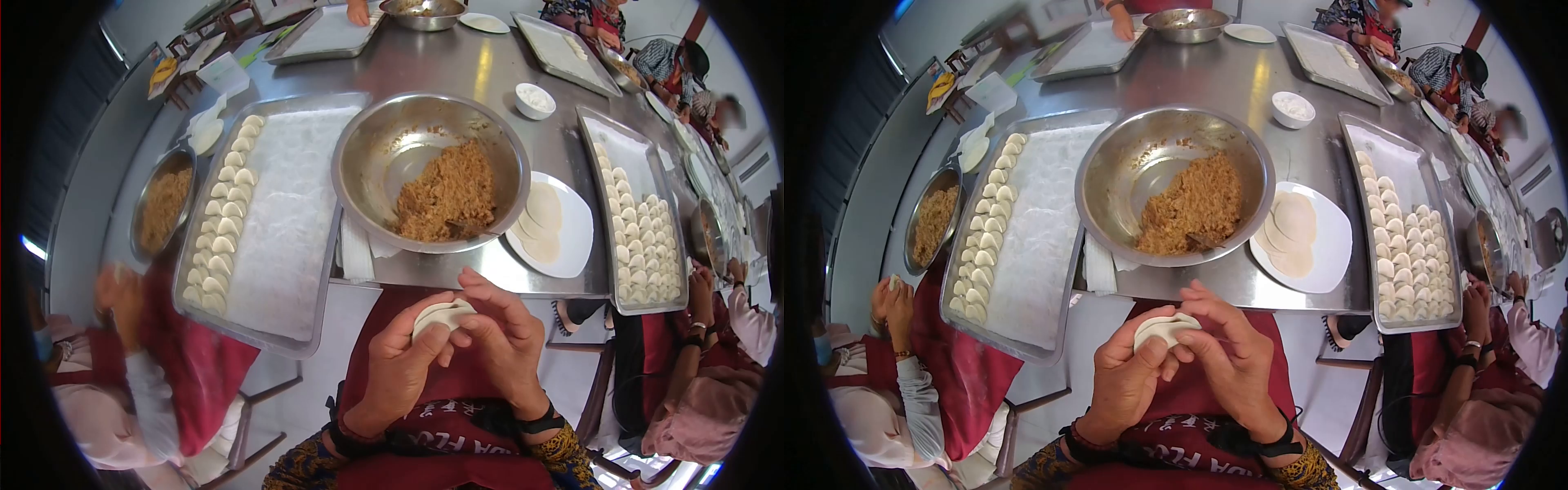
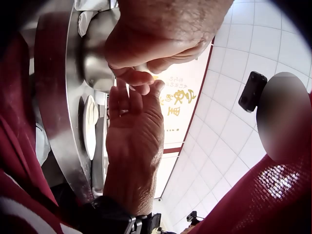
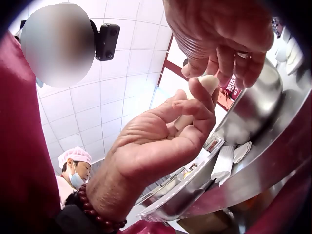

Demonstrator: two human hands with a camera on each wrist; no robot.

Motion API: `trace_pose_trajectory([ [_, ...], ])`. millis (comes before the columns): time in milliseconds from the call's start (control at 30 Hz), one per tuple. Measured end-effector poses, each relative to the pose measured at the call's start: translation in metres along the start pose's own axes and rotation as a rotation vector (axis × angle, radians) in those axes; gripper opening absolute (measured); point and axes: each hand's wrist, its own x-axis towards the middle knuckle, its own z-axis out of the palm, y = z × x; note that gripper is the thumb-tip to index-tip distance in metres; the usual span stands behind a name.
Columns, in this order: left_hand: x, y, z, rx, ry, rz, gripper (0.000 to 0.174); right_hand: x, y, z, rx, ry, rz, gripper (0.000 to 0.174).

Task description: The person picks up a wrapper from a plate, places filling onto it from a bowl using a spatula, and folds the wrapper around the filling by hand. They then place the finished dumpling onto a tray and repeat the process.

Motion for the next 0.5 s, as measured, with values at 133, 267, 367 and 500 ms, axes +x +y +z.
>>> trace_pose_trajectory([
  [133, 0.0021, 0.0039, -0.0006, -0.051, -0.013, 0.070, 0.038, -0.0051, -0.0119, -0.0027, 0.337, 0.008, 0.385, 0.035],
  [267, 0.0011, -0.0019, -0.0026, -0.088, -0.047, 0.149, 0.036, -0.0070, -0.0043, -0.0014, 0.495, 0.008, 0.482, 0.034],
  [367, 0.0018, -0.0025, -0.0022, -0.077, -0.065, 0.168, 0.035, -0.0046, -0.0050, 0.0016, 0.771, -0.096, 0.495, 0.032],
  [500, 0.0020, -0.0047, -0.0019, -0.068, -0.068, 0.168, 0.035, -0.0035, -0.0039, 0.0045, 0.786, -0.017, 0.505, 0.024],
])
